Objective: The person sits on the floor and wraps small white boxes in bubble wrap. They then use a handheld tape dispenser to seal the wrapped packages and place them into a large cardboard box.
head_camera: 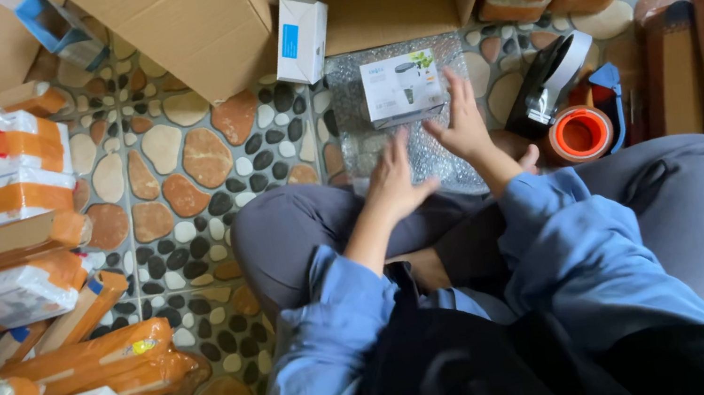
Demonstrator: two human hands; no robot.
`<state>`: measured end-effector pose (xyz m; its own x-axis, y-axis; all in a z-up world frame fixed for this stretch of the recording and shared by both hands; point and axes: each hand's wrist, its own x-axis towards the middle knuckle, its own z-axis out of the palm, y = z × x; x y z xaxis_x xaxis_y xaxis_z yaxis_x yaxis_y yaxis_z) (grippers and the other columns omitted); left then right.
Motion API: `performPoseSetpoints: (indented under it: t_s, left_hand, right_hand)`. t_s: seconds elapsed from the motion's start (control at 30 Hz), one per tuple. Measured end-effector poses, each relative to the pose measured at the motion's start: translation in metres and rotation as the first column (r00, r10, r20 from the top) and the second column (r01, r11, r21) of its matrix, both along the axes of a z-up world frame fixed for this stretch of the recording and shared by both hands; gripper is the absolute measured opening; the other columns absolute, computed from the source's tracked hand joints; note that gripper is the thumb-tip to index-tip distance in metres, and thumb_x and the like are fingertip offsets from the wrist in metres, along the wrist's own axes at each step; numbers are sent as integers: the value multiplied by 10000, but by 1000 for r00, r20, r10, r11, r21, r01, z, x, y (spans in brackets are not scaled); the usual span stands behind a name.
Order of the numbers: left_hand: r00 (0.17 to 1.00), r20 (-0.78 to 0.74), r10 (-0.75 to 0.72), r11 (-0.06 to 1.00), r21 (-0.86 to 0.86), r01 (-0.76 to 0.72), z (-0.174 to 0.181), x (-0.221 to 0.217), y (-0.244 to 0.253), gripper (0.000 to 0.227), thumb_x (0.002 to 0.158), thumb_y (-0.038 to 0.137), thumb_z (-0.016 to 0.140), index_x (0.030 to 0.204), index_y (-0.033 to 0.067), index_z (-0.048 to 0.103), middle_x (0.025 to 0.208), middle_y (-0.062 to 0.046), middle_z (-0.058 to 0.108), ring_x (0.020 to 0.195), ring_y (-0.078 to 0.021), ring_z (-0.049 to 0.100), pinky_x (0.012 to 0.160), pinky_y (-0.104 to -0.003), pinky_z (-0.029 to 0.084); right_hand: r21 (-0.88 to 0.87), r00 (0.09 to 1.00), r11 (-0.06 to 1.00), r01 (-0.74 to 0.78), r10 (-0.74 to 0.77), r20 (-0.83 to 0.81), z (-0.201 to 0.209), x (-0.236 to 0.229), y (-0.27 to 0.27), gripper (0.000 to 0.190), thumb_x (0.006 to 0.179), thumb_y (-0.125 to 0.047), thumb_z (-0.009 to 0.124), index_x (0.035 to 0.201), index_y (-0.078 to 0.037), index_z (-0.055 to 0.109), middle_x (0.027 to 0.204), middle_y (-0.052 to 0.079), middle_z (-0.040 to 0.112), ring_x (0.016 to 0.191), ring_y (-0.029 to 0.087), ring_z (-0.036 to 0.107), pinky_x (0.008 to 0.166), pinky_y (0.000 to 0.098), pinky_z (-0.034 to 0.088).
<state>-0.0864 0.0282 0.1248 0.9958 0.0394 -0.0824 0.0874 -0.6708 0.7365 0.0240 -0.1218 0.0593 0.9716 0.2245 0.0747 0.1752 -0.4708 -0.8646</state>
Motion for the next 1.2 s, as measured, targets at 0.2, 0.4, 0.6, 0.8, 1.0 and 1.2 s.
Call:
performPoseSetpoints:
  t_s: [0.2, 0.4, 0.6, 0.8, 1.0, 1.2]
  left_hand:
    - [902, -367, -228, 806, 449, 386, -114, -20, -1, 424, 778, 438, 650, 1138, 218, 619, 1058, -8, 658, 1065, -226, 609, 916, -455, 413]
    - [967, -234, -101, 841, 499, 209, -83, -23, -9, 213, 818, 299, 525, 720, 247, 707, 672, 0, 676, 778, -228, 697, 761, -438, 494]
    - [932, -324, -165, 852, 428, 300, 2, -33, -6, 207, 831, 265, 546, 760, 204, 730, 740, -67, 704, 825, -282, 699, 778, -436, 522]
    - [928, -249, -276, 814, 453, 364, 57, -15, 4, 156, 810, 196, 590, 770, 151, 734, 742, -106, 709, 829, -300, 698, 842, -469, 496]
    - [964, 94, -250, 817, 555, 157, 33, 65, 21, 126, 762, 198, 621, 704, 268, 708, 642, -12, 686, 720, -254, 695, 725, -378, 484]
    - [963, 184, -195, 865, 495, 81, -48, 145, 40, 45, 754, 287, 673, 736, 286, 714, 674, 18, 694, 722, -224, 696, 726, -334, 479]
  right_hand:
    - [-317, 508, 404, -858, 579, -637, 5, -41, -5, 1019, 651, -324, 805, 1466, -77, 245, 1421, 247, 385, 1265, 447, 416, 1052, 542, 338]
    - [-661, 771, 403, -632, 412, -486, -23, -59, -9, 252, 773, -329, 611, 996, -275, 714, 896, 72, 716, 898, 293, 687, 745, 439, 563]
    - [-610, 728, 404, -682, 454, -514, 49, -76, -14, 144, 755, -194, 634, 751, -282, 748, 772, 30, 720, 823, 289, 694, 707, 407, 560]
    - [-668, 722, 338, -663, 525, -451, 120, -70, -12, 156, 778, -228, 599, 824, -199, 745, 770, 109, 720, 808, 343, 691, 709, 468, 555]
    - [-896, 846, 369, -247, 534, -13, 63, 11, -19, 212, 860, -350, 518, 831, -307, 724, 694, 11, 697, 757, 270, 703, 801, 432, 485]
    - [-889, 868, 457, -35, 455, 200, -27, 75, -5, 96, 833, -414, 620, 843, -336, 675, 704, -43, 676, 788, 182, 681, 989, 434, 296]
